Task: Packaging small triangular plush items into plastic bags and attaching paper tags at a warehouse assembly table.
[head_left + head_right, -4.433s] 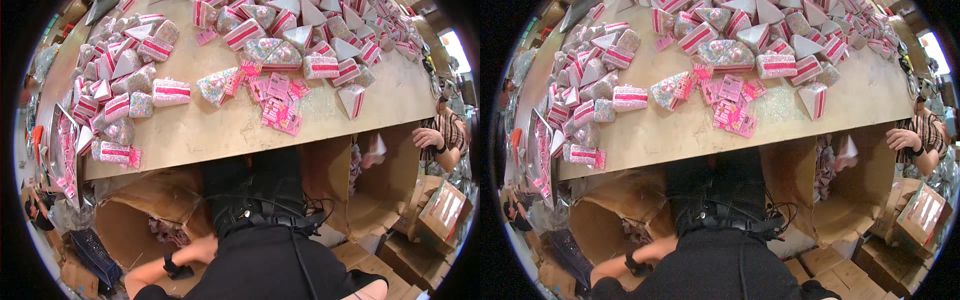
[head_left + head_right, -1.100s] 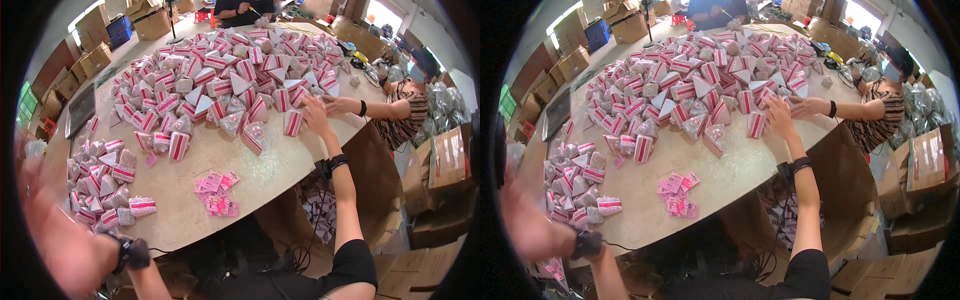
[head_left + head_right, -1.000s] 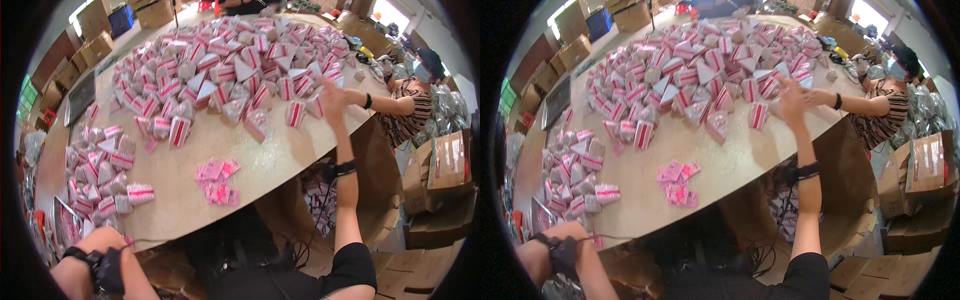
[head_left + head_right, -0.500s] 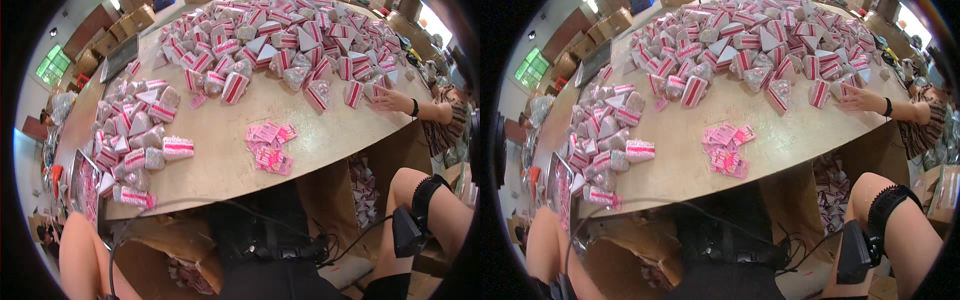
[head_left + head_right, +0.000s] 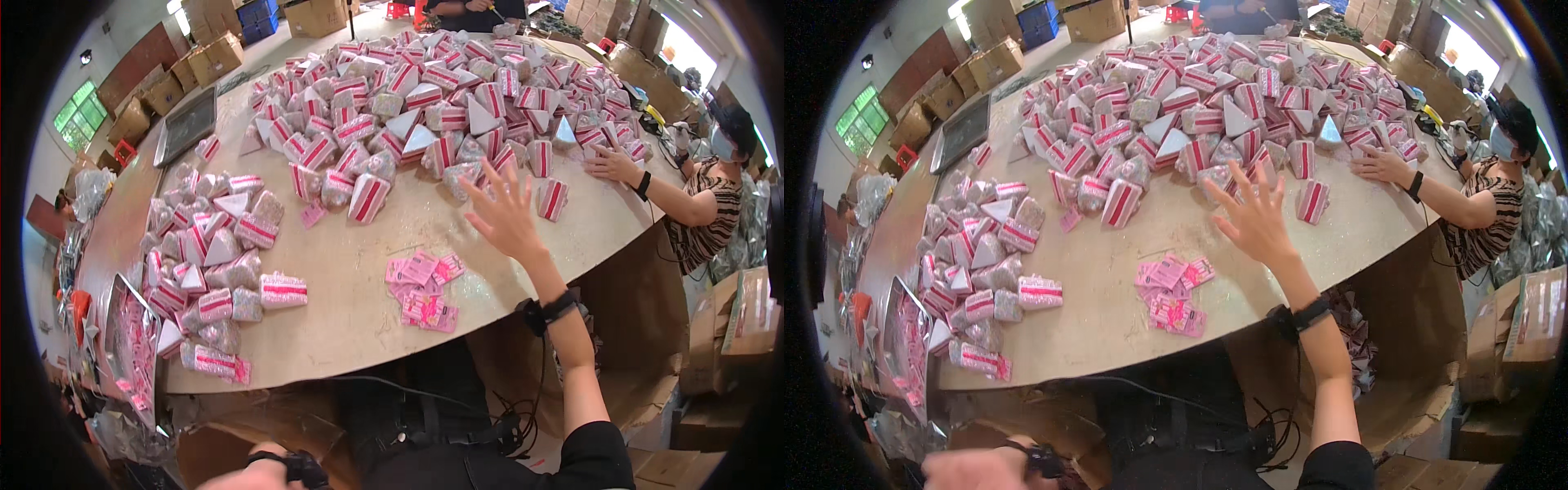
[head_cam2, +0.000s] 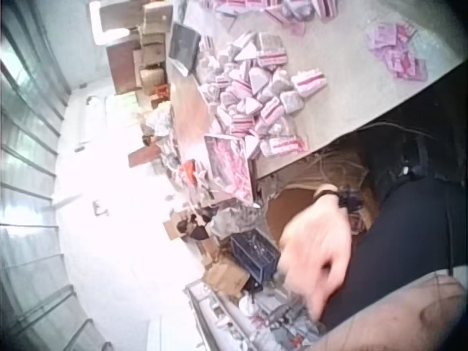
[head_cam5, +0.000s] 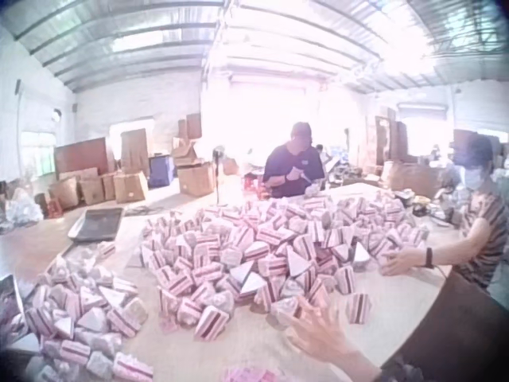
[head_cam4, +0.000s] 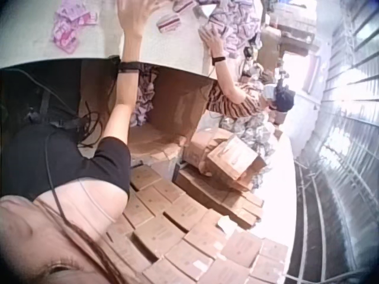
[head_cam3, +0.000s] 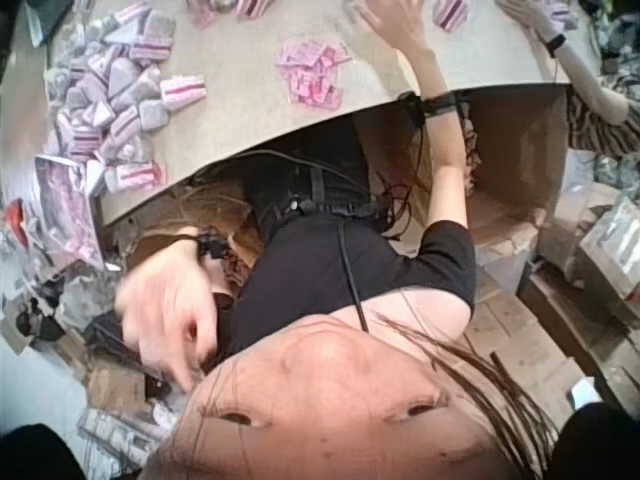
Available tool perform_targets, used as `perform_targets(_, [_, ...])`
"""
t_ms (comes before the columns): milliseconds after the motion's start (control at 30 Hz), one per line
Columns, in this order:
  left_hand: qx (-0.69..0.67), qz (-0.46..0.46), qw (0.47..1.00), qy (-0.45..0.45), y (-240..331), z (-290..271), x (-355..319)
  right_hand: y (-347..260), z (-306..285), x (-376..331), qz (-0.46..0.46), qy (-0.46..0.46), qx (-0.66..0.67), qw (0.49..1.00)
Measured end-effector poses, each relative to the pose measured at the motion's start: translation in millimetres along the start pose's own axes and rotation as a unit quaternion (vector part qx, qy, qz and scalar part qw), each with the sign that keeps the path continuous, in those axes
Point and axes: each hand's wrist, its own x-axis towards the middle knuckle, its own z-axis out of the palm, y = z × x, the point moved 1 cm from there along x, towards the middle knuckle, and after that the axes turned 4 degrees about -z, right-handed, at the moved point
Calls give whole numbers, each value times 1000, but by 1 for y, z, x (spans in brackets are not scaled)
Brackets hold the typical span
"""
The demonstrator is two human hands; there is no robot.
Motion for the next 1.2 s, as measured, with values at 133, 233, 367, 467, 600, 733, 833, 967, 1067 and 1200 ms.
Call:
perform_targets(133, [103,-422,812,-390,9,-36,-89,50,53,-6,42,-70,-53,995])
perform_targets(233, [98,-524,701,-473,15,-43,-123,85,50,-5,39,-71,-68,994])
perform_targets(367, [128,-583,614,-516,26,-56,-144,106,43,-10,110,-46,-45,992])
perform_targets(467, [174,-604,583,-516,31,-64,-154,130,32,-14,165,-30,-42,985])
perform_targets(600, [209,-621,565,-501,33,-77,-163,201,37,-33,187,-67,-71,978])
perform_targets(733, [238,-630,542,-503,30,-77,-166,236,42,-35,185,-116,-127,968])
perform_targets(833, [252,-609,552,-511,26,-80,-171,258,49,-38,164,-80,-100,978])
perform_targets(967, [259,-591,564,-515,24,-80,-183,319,60,-62,249,-23,-112,962])
perform_targets(1067, [262,-584,572,-513,27,-83,-191,332,66,-71,328,-6,-116,937])
perform_targets(1200, [267,-598,577,-488,30,-91,-203,280,55,-56,228,35,-151,961])
